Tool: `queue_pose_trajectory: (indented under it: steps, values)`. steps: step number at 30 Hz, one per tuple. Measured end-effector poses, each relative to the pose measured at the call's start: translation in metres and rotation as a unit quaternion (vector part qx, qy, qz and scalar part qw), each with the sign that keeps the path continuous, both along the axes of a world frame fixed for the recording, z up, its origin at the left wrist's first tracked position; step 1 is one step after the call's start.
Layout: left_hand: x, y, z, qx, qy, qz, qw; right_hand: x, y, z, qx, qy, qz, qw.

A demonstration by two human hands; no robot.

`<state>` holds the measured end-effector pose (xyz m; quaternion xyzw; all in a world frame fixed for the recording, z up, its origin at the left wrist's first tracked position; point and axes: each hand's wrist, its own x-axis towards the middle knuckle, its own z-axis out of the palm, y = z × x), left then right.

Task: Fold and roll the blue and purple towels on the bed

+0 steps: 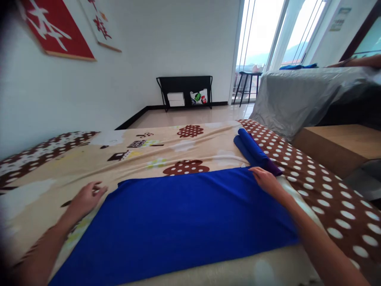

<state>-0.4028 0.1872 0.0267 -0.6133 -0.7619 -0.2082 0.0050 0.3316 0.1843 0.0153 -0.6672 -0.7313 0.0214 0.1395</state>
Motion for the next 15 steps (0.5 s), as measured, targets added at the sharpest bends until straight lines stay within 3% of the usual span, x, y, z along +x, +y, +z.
queue_pose_trajectory:
  steps: [2,5,10,15]
  values:
    - [0.009,0.04,-0.006,-0.004,-0.008,-0.01,1.0,-0.018,0.032,-0.011,-0.002,-0.024,-0.014,1.0]
    - [0.021,0.068,-0.024,0.003,-0.014,-0.039,0.999,-0.025,0.053,-0.028,-0.012,-0.053,-0.044,0.998]
    - [0.02,0.069,-0.049,0.023,-0.025,-0.073,0.997,-0.015,0.058,-0.04,-0.021,-0.073,-0.075,0.994]
    - [-0.002,0.072,-0.037,0.025,-0.059,-0.063,0.996,-0.013,0.069,-0.042,-0.015,-0.065,-0.094,0.993]
